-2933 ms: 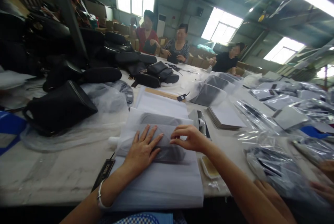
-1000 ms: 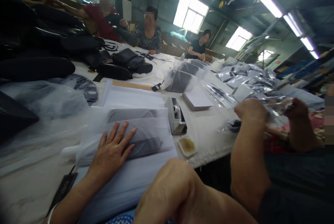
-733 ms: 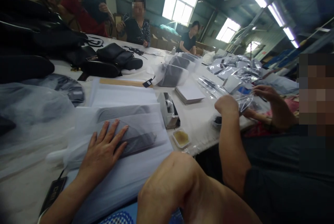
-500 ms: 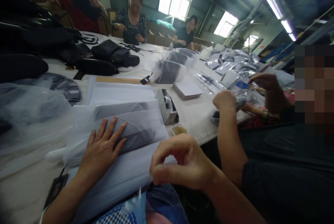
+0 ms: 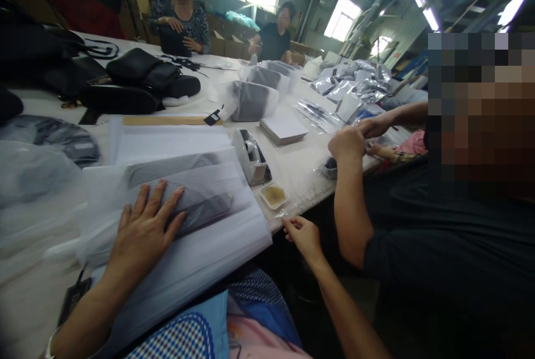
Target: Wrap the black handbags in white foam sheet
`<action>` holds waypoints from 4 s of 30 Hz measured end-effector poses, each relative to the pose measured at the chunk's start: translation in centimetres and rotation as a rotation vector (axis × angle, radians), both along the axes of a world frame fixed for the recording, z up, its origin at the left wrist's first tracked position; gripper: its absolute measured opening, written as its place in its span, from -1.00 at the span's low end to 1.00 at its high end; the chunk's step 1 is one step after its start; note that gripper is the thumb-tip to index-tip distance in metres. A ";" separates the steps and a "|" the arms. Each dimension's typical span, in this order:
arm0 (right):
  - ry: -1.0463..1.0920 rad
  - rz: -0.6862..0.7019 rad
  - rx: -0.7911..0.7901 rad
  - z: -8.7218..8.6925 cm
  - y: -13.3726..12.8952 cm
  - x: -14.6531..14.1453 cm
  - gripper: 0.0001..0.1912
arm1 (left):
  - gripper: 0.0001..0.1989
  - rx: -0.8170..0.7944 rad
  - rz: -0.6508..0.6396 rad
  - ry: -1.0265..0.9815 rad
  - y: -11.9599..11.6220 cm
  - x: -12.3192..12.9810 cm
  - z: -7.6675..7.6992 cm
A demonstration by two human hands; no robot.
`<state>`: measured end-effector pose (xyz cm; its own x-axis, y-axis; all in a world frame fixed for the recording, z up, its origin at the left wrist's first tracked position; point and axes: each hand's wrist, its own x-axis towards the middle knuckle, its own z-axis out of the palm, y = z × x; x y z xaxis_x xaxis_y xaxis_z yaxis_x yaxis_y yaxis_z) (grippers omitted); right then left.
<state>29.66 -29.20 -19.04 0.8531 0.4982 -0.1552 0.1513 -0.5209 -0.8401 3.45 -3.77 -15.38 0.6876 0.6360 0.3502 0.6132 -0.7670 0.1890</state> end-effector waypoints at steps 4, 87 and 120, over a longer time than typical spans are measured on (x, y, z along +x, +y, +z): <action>0.073 -0.052 -0.185 -1.4 -0.2 0.7 -0.49 | -0.49 -0.002 0.005 0.029 -0.1 0.0 0.1; -1.061 1.064 0.037 12.8 12.7 2.2 -0.73 | -0.49 0.053 0.045 0.007 0.3 -0.2 -0.8; -0.867 0.423 -0.167 9.8 23.3 8.0 -0.72 | -0.46 0.100 0.064 0.036 0.4 -0.1 -1.0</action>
<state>37.69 -5.87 -9.27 0.4608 0.8178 0.3447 0.8831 -0.3838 -0.2701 3.33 -3.38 -16.40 0.6599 0.6425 0.3896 0.6669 -0.7397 0.0902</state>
